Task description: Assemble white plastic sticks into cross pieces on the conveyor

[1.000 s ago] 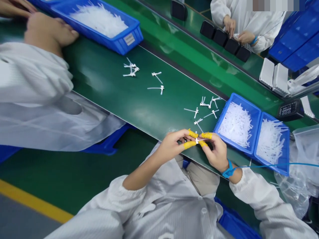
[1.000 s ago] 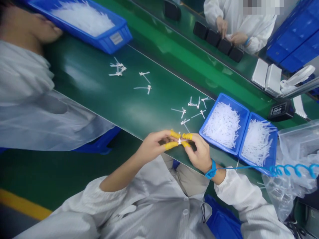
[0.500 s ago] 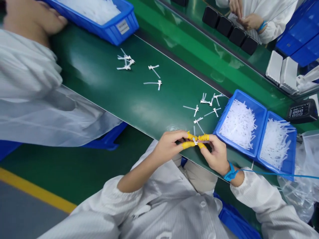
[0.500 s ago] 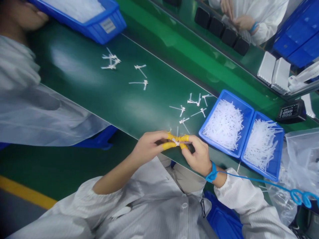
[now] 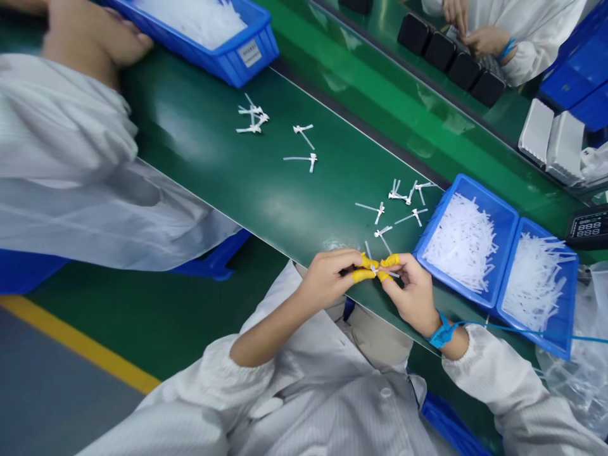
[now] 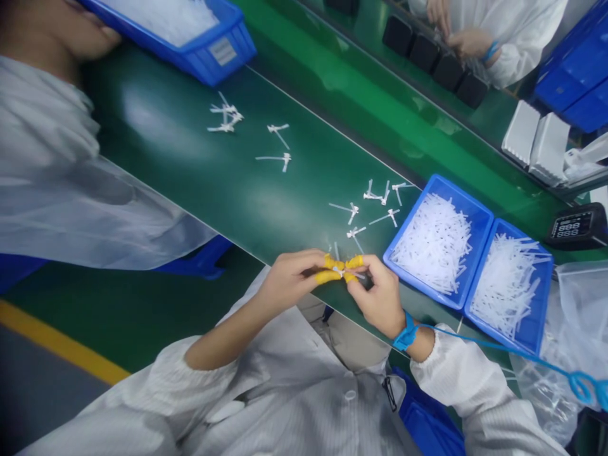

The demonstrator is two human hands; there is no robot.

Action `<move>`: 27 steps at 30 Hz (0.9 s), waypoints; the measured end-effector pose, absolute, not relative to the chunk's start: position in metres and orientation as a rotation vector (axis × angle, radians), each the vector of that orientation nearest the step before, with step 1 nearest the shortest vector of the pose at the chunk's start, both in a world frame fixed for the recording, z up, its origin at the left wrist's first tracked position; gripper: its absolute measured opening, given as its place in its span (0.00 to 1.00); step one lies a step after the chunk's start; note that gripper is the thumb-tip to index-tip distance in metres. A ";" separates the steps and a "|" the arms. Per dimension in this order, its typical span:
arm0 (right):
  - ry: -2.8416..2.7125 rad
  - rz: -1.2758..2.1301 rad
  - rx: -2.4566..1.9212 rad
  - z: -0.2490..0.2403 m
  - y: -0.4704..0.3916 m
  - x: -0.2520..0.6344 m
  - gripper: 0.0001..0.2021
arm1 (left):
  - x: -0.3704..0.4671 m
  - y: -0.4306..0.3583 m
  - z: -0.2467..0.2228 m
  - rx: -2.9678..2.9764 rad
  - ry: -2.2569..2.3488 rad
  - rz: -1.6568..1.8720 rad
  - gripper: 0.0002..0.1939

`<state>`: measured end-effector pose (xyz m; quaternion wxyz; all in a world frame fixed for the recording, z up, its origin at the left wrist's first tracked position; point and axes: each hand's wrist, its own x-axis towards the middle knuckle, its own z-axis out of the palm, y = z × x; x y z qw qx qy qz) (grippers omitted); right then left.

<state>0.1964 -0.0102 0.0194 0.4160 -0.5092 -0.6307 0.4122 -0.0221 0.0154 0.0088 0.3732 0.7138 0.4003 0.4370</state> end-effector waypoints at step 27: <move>-2.204 0.332 -1.668 0.120 0.043 0.322 0.10 | -0.056 0.106 0.009 2.169 1.755 1.154 0.22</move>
